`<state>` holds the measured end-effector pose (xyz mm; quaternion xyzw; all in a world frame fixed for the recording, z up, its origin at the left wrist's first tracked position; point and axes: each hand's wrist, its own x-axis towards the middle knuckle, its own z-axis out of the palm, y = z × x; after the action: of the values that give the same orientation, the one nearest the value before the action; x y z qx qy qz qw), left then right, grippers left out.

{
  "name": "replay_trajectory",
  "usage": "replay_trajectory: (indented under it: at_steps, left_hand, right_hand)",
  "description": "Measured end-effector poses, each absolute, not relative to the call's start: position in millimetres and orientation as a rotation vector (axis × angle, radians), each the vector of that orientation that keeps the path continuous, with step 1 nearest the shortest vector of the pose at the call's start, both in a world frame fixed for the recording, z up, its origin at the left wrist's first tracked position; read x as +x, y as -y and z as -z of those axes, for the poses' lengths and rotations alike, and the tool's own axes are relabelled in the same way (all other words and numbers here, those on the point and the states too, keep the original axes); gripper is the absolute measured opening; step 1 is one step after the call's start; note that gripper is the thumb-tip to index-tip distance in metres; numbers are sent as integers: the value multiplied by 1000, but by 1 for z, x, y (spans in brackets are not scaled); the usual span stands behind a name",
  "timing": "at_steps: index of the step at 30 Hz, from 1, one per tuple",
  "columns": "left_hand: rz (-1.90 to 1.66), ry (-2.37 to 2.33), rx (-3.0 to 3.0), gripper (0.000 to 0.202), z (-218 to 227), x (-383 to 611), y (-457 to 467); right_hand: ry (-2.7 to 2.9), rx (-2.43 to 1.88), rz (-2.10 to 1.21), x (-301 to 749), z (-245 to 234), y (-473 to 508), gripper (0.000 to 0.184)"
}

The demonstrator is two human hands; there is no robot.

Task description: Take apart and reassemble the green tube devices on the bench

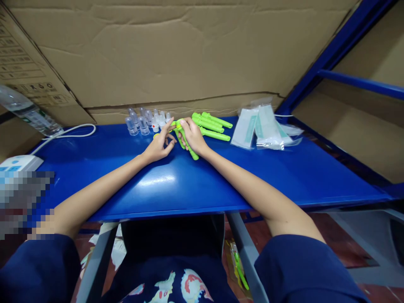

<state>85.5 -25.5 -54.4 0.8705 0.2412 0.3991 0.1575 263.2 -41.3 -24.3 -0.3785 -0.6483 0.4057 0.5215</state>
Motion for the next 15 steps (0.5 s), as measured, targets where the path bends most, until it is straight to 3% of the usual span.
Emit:
replay_trajectory:
  at_steps: [7,15]
  left_hand:
    - [-1093,-708,2575,66,49,86,31]
    - [-1098,-741,2631,65,46,86,32]
  right_hand:
    - [1553,-936,-1053,263,19,47,65]
    - [1555,-935,-934,264,24,41,61]
